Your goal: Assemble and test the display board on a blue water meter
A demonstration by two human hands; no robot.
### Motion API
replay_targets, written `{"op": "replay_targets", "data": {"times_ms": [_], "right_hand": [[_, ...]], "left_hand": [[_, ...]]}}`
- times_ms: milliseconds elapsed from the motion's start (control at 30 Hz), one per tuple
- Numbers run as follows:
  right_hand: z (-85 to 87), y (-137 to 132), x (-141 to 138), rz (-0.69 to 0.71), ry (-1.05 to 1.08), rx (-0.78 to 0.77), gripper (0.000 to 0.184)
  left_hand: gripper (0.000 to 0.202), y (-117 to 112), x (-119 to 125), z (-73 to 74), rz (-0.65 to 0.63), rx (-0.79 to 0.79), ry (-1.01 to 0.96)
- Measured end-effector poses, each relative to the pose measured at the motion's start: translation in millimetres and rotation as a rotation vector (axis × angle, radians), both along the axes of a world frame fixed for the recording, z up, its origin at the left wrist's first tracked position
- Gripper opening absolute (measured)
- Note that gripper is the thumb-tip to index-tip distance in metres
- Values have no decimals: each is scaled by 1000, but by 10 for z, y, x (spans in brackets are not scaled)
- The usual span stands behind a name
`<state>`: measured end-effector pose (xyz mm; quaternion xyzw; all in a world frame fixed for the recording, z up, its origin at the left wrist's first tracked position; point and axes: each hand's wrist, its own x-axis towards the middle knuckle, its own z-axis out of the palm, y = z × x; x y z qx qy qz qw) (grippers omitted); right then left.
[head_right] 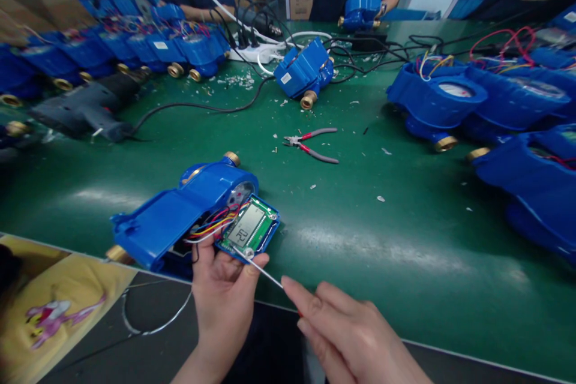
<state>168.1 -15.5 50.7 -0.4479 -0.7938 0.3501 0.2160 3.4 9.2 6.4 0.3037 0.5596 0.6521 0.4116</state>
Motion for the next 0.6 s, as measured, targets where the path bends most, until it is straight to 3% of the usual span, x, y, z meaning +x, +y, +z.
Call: {"op": "replay_targets", "data": {"times_ms": [233, 333, 467, 600], "right_hand": [[170, 57, 250, 71, -176, 363, 50], [233, 127, 309, 94, -224, 481, 44], [332, 237, 315, 140, -336, 449, 28], [411, 304, 314, 165, -284, 441, 24]], "left_hand": [[79, -5, 11, -5, 4, 10, -38], [73, -52, -26, -16, -39, 13, -14], [68, -168, -105, -32, -177, -10, 0], [75, -245, -126, -38, -248, -6, -55]]}}
